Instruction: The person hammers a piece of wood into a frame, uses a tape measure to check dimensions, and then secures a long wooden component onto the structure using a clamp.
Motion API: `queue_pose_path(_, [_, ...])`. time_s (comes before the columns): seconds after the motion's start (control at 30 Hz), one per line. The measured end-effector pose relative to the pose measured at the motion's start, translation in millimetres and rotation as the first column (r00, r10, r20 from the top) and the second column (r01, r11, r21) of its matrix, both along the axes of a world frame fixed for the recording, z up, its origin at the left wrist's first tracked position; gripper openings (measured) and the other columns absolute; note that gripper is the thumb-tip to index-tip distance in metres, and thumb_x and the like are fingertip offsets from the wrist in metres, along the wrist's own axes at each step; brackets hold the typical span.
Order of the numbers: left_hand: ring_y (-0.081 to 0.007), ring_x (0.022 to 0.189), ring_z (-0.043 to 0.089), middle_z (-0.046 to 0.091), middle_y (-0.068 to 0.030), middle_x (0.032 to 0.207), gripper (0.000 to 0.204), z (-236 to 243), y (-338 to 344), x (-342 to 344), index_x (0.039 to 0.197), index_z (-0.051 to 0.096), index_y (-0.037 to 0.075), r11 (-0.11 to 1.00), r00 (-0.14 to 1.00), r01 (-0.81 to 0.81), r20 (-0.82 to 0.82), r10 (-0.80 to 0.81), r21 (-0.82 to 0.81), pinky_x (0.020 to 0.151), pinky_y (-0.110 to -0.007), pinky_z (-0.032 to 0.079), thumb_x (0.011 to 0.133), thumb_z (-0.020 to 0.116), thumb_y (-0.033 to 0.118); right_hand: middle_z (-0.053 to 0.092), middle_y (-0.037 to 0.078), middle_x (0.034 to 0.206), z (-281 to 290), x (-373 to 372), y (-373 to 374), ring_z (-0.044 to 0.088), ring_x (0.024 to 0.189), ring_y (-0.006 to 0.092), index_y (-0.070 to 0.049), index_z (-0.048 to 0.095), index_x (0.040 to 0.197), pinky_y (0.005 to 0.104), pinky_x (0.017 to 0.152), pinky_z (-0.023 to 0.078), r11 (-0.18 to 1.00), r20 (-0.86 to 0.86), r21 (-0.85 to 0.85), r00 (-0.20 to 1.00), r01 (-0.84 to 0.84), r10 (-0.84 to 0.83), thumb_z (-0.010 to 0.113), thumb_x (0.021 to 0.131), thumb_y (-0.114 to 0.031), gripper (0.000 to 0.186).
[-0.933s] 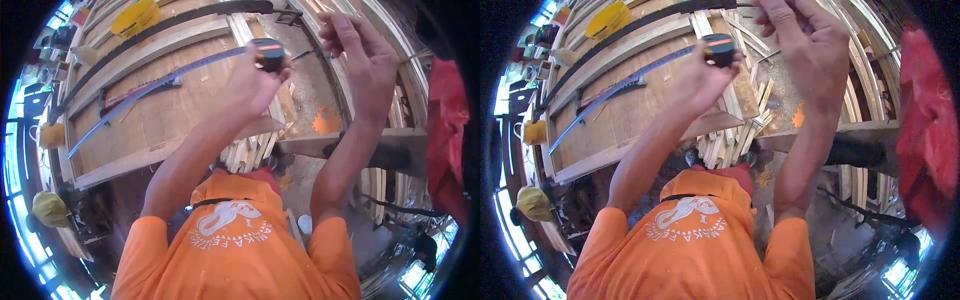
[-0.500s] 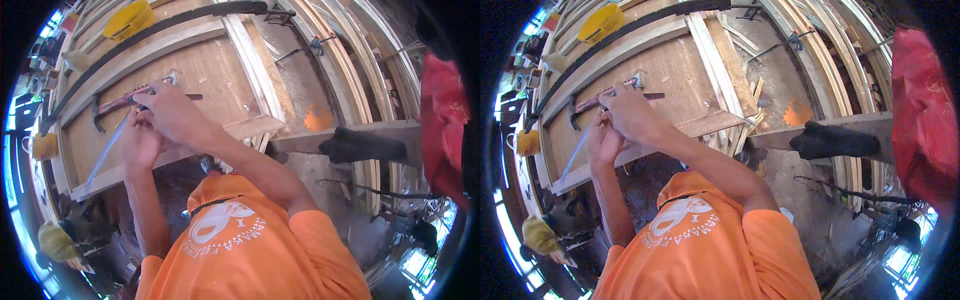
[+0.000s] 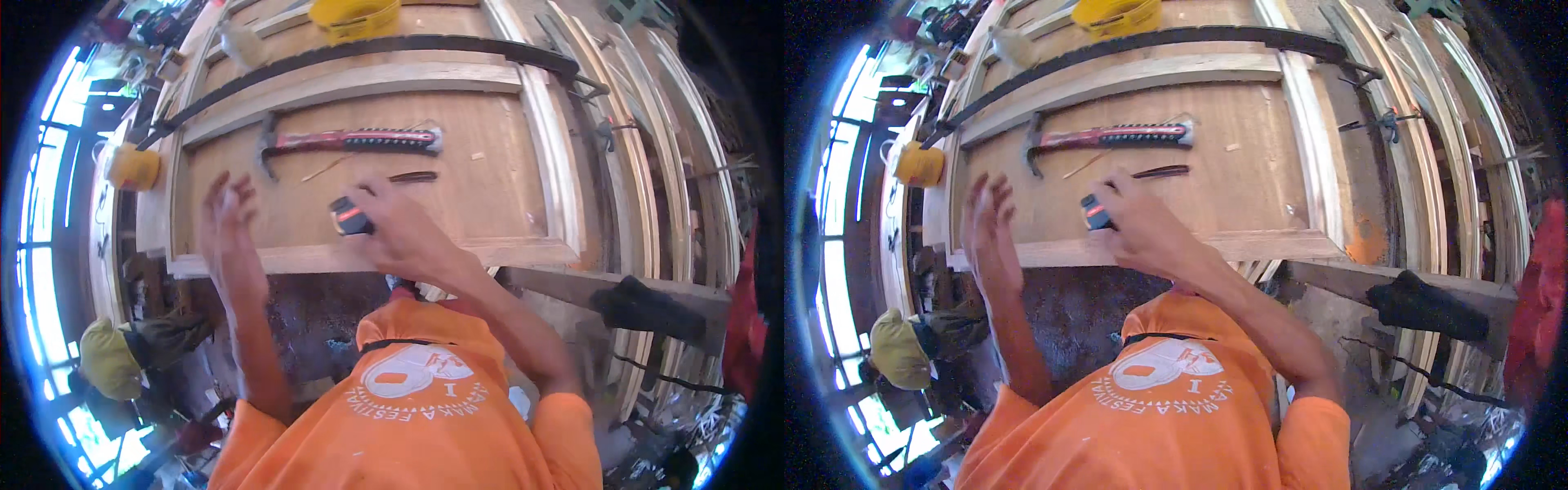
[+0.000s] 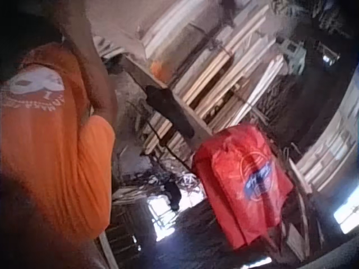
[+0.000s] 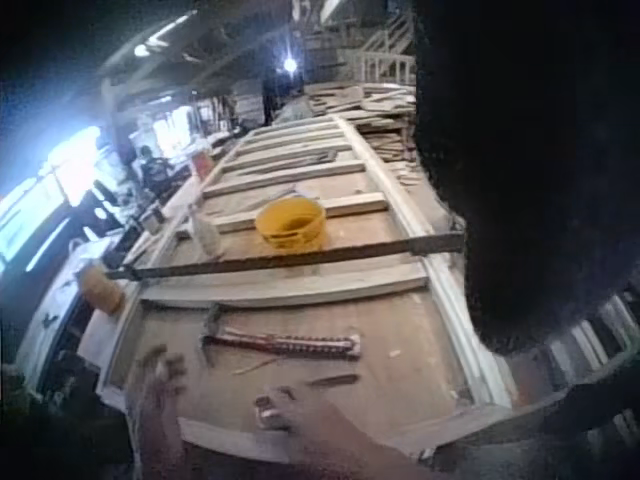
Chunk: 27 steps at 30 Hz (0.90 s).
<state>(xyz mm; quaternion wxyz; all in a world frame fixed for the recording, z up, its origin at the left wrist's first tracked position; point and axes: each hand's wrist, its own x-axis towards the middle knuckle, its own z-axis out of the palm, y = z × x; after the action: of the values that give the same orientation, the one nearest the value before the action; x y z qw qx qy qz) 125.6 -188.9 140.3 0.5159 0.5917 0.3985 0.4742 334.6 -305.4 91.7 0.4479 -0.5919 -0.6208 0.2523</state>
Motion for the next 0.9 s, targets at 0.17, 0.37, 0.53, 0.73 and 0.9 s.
queue_pose_path(0.17, [-0.0173,0.115,0.067,0.074,-0.0104,0.121,0.028,-16,112,17,0.128,0.069,0.001,0.918,0.903,0.338,-0.347,-0.254,0.207,0.105,-0.035,0.049,0.106,0.061,0.017,0.062,0.023,0.119,-11,-53,101,0.064,0.111,0.0417,0.0,0.061,0.123,0.0484,0.089,0.055,0.96,0.375,-0.252,0.902,-0.121,0.212,0.074,0.081,-0.012,0.046])
queue_pose_path(0.37, [-0.0162,0.115,0.067,0.072,-0.0099,0.127,0.028,1,143,38,0.131,0.068,0.001,0.826,0.846,0.48,-0.407,-0.346,0.295,0.104,-0.032,0.05,0.105,0.062,0.008,0.065,0.017,0.123,-27,3,102,0.064,0.117,0.0393,-0.003,0.068,0.118,0.0566,0.097,0.05,0.955,0.538,0.267,0.802,0.13,-0.259,0.072,0.087,-0.019,0.036])
queue_pose_path(0.53, [-0.0173,0.11,0.07,0.072,-0.0093,0.127,0.031,27,139,60,0.136,0.063,0.001,0.829,0.886,0.431,-0.338,-0.316,0.357,0.097,-0.032,0.053,0.106,0.06,0.008,0.07,0.017,0.11,-11,40,109,0.069,0.105,0.0406,-0.001,0.071,0.108,0.0542,0.092,0.055,0.986,0.767,-0.012,0.634,0.164,-0.096,0.068,0.09,-0.016,0.023])
queue_pose_path(0.73, [-0.0159,0.1,0.072,0.073,-0.0101,0.121,0.027,67,120,87,0.131,0.065,0.0,0.726,0.923,0.371,-0.147,-0.355,0.579,0.089,-0.029,0.056,0.106,0.058,0.005,0.07,0.023,0.094,53,31,65,0.074,0.086,0.04,0.002,0.071,0.096,0.0487,0.079,0.06,0.991,0.649,-0.009,0.755,0.133,-0.096,0.06,0.094,-0.011,0.017])
queue_pose_path(0.9, [-0.0124,0.086,0.067,0.073,-0.0109,0.106,0.025,65,106,89,0.127,0.067,-0.003,0.751,0.909,0.381,-0.071,-0.41,0.539,0.086,-0.028,0.055,0.106,0.057,0.008,0.065,0.02,0.105,116,-2,-101,0.069,0.097,0.0382,-0.003,0.059,0.124,0.0503,0.082,0.056,0.785,0.577,-0.338,0.773,0.519,-0.262,0.059,0.101,-0.02,0.029])
